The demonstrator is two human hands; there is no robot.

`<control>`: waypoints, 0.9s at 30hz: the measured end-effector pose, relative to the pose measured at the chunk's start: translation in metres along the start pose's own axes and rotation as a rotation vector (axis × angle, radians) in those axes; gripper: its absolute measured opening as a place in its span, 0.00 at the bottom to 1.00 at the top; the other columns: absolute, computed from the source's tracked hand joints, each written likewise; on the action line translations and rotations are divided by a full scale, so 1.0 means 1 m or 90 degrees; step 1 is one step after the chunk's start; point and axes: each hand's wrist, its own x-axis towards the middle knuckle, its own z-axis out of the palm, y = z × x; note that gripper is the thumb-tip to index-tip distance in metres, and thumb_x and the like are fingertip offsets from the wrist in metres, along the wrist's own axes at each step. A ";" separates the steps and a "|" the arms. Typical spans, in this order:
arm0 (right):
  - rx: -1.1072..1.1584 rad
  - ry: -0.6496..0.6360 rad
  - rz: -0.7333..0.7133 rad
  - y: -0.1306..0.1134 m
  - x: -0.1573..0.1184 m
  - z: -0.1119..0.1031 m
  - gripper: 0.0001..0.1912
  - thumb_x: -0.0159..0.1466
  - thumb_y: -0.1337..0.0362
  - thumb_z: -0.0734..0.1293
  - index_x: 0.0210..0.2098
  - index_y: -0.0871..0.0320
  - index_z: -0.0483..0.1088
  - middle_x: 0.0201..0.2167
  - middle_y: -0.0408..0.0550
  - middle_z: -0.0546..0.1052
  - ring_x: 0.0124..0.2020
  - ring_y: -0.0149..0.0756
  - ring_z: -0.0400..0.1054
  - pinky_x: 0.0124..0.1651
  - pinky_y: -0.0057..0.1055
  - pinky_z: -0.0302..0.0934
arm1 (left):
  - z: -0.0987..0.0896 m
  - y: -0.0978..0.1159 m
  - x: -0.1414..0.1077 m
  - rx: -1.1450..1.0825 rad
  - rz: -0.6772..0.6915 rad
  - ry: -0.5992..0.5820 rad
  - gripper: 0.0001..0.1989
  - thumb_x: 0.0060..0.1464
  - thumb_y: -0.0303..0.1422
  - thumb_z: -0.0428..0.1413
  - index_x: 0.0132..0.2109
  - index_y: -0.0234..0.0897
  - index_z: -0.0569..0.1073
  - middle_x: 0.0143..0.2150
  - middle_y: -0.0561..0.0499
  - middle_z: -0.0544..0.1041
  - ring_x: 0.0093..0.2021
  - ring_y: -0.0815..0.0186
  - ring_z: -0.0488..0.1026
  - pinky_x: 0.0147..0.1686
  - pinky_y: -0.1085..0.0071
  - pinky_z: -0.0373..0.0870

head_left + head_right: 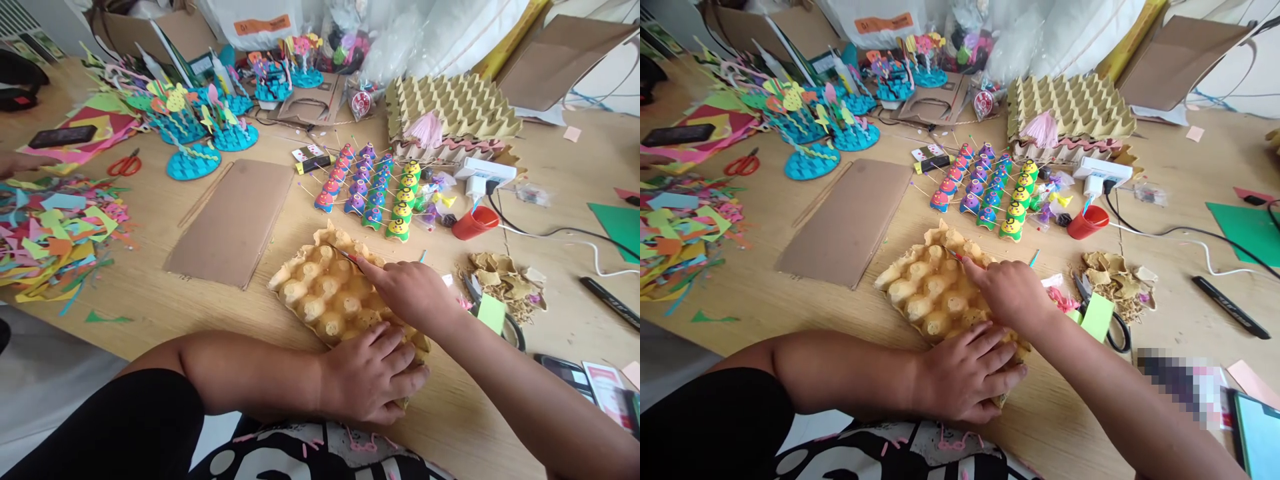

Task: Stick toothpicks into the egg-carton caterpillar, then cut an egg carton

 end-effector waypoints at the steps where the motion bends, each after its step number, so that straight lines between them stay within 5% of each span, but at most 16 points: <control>1: -0.005 -0.003 0.000 0.001 -0.002 0.000 0.40 0.71 0.69 0.61 0.78 0.46 0.47 0.35 0.49 0.82 0.33 0.40 0.76 0.32 0.32 0.55 | 0.000 0.000 0.000 0.005 -0.001 0.002 0.29 0.70 0.51 0.48 0.67 0.37 0.70 0.63 0.41 0.74 0.65 0.46 0.68 0.65 0.50 0.59; 12: 0.000 -0.008 0.001 0.001 0.011 -0.002 0.33 0.74 0.67 0.58 0.76 0.46 0.52 0.36 0.50 0.83 0.34 0.42 0.77 0.31 0.32 0.54 | 0.001 0.000 0.000 0.002 0.003 0.000 0.30 0.69 0.51 0.49 0.68 0.36 0.69 0.64 0.39 0.74 0.64 0.45 0.69 0.65 0.49 0.58; 20: -0.018 -0.016 0.006 0.003 -0.008 -0.001 0.41 0.71 0.70 0.61 0.79 0.45 0.45 0.34 0.47 0.82 0.32 0.40 0.76 0.30 0.32 0.54 | -0.002 0.000 0.001 0.007 0.003 0.001 0.30 0.70 0.50 0.48 0.67 0.36 0.70 0.64 0.39 0.74 0.65 0.44 0.68 0.65 0.49 0.59; 27: -0.019 0.004 -0.008 0.002 0.010 0.001 0.34 0.73 0.68 0.59 0.76 0.46 0.52 0.36 0.49 0.82 0.33 0.40 0.76 0.30 0.32 0.53 | 0.001 0.001 0.000 0.002 0.001 -0.001 0.30 0.69 0.51 0.50 0.67 0.36 0.70 0.64 0.38 0.73 0.65 0.44 0.69 0.65 0.48 0.58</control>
